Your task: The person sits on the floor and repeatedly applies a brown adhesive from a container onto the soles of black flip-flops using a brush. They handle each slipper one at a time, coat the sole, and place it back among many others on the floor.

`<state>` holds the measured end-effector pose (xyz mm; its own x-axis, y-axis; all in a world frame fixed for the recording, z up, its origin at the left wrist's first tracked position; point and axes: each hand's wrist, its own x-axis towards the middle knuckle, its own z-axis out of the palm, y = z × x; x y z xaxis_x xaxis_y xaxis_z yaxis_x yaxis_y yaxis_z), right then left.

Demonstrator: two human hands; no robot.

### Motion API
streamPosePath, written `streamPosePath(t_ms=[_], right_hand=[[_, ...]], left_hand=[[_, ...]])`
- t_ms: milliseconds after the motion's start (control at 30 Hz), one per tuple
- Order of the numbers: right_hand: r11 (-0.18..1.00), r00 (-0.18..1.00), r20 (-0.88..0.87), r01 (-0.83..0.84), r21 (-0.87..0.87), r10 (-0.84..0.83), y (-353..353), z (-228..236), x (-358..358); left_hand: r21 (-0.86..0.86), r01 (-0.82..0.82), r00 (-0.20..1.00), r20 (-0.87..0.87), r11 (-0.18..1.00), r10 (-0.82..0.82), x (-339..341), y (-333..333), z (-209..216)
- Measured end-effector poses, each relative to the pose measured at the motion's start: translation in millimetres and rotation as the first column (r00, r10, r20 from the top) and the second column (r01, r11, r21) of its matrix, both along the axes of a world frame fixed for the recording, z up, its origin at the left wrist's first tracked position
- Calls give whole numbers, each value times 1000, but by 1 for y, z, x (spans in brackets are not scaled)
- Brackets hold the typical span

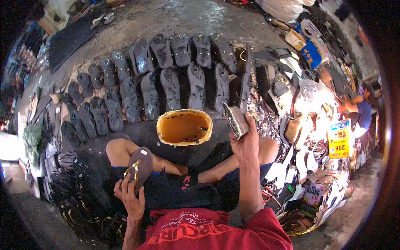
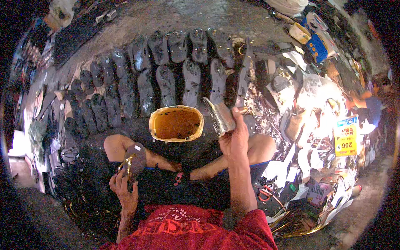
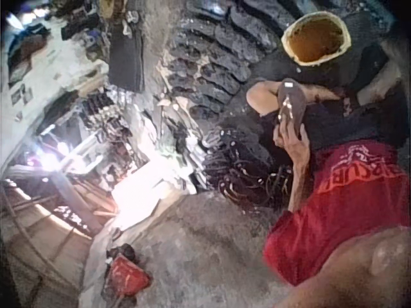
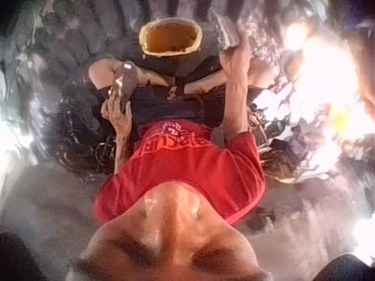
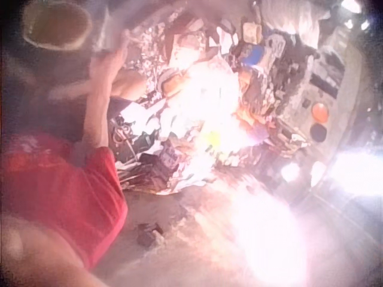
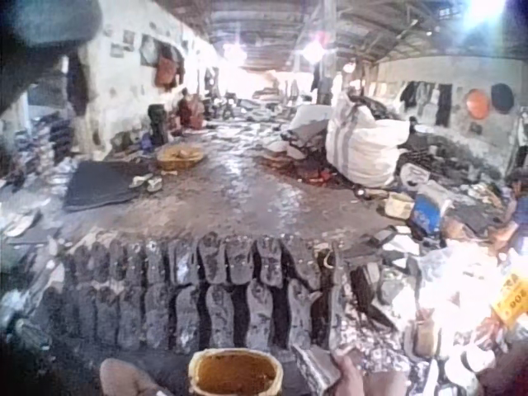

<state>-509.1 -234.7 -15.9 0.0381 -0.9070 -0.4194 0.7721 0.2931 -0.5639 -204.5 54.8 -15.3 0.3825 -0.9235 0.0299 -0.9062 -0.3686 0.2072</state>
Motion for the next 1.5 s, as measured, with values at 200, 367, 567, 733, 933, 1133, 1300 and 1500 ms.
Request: streamPosePath(t_ms=[200,367,567,733,933,1133,1300,1500], right_hand=[[998,1000,14,-15,-60,16,-3,9,18],[926,959,-282,-87,-368,-21,18,42,74],[784,724,-688,-395,-479,-55,9,61,122],[847,546,-815,-326,-419,-193,16,62,118],[872,785,-610,-217,-439,-111,9,82,110],[901,803,-596,-279,-333,28,39,85,109],[709,584,-759,-403,-580,-289,78,64,117],[689,487,-823,-490,-534,-291,73,80,109]], left_hand=[[-4,-238,676,-719,971,163,10,-52,20],[-18,-498,-455,-846,867,-279,-28,-95,22],[-173,-406,-443,-822,897,-359,-66,-108,8],[-154,-443,-411,-841,883,-353,-72,-110,-2],[-289,-330,-256,-889,898,-380,-68,-113,-1],[-356,-532,-380,-710,768,-593,-52,-138,-8],[-701,-355,366,-713,619,-598,-49,-157,-17],[-480,-476,-374,-648,737,-663,-56,-154,-9]])
